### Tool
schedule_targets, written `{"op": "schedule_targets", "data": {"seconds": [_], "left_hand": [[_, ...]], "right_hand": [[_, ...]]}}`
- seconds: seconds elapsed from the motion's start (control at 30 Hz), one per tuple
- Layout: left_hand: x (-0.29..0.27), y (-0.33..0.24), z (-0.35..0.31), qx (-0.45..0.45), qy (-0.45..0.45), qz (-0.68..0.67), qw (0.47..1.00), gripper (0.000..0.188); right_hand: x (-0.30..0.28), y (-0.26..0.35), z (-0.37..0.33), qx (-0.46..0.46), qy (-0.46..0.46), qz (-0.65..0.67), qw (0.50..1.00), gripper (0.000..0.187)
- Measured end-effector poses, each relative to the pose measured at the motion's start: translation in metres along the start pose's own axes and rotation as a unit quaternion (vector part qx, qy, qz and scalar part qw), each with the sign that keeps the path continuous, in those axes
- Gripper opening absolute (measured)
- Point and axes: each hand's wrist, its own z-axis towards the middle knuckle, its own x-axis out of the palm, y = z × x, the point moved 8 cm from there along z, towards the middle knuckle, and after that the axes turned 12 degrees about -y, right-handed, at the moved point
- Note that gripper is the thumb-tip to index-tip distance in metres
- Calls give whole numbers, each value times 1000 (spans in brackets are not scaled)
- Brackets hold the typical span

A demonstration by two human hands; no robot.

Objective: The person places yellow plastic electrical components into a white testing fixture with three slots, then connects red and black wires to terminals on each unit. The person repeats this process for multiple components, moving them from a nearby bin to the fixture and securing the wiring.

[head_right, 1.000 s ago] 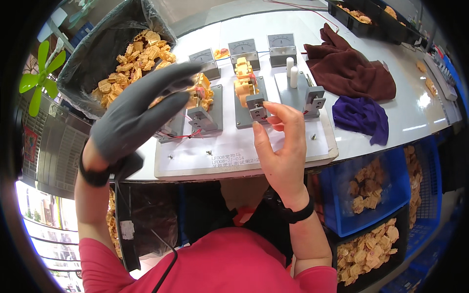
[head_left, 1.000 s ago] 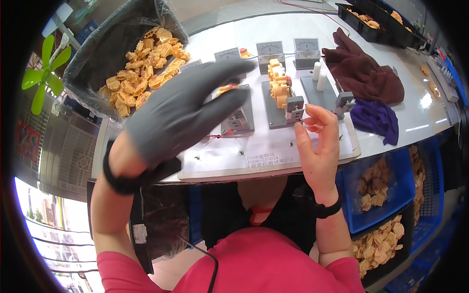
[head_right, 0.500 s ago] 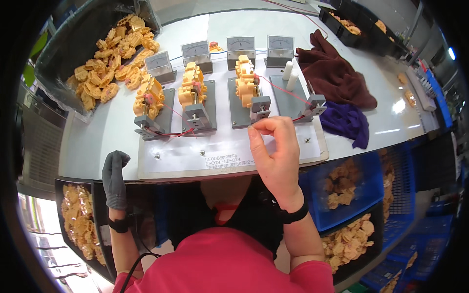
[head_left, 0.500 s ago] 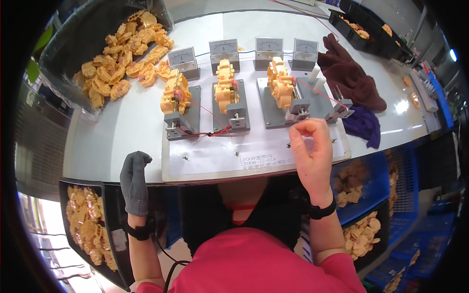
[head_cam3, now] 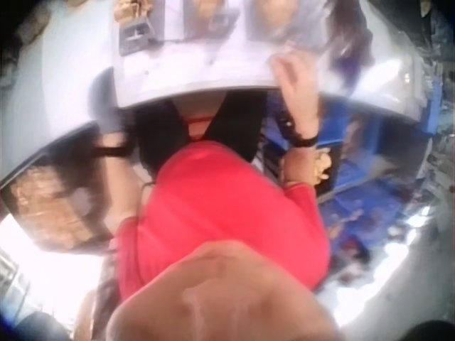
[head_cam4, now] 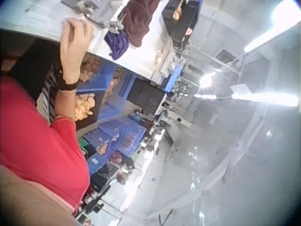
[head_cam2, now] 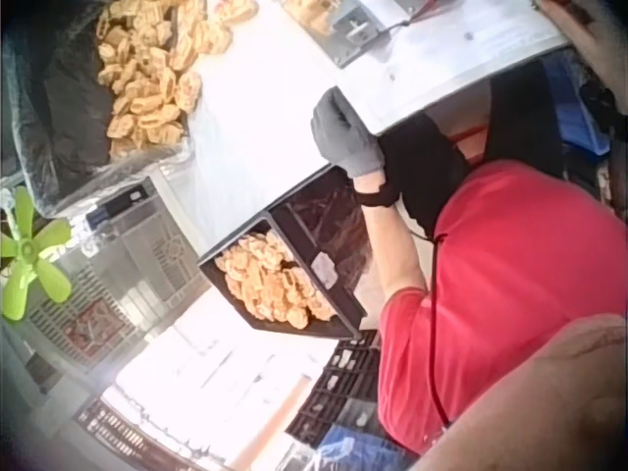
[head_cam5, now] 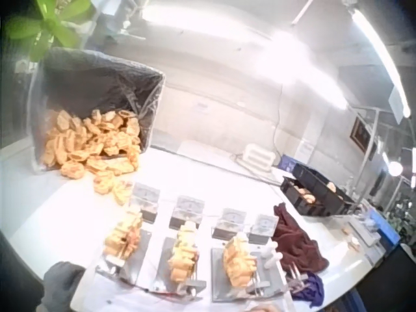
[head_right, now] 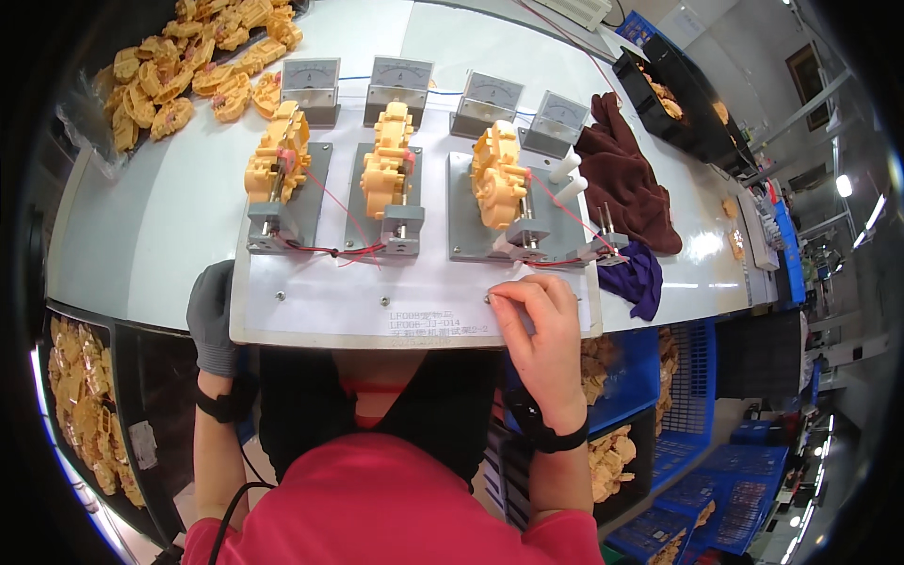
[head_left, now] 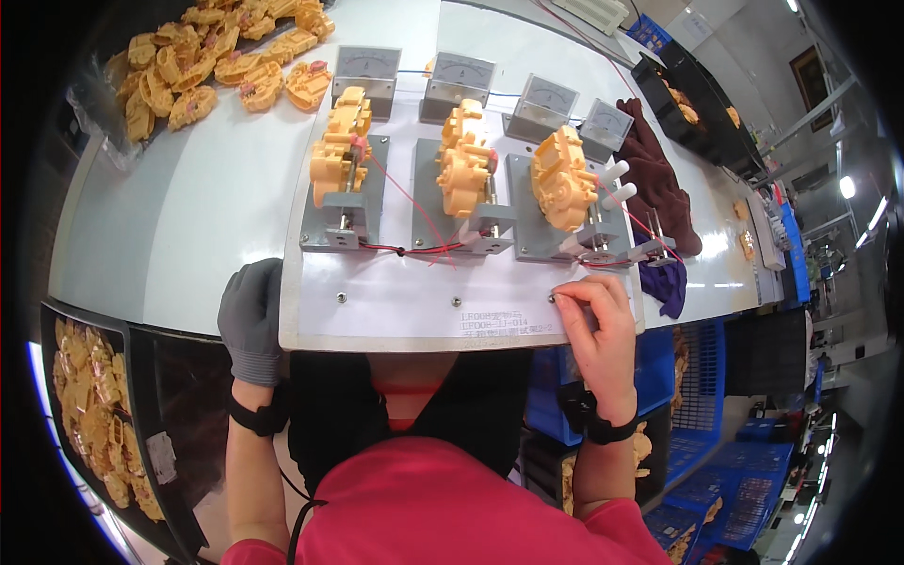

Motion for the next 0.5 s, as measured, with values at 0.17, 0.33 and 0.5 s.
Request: {"op": "schedule_targets", "data": {"seconds": [0.17, 0.33, 0.5], "left_hand": [[11, 13, 3, -26, 28, 27, 999, 19], [13, 6, 7, -30, 47, 89, 994, 22], [12, -1, 8, -12, 37, 91, 995, 22]], "right_hand": [[2, -4, 0, 21, 24, 2, 999, 10], [6, -4, 4, 18, 42, 1, 999, 10], [6, -5, 4, 13, 47, -8, 999, 11]]}}
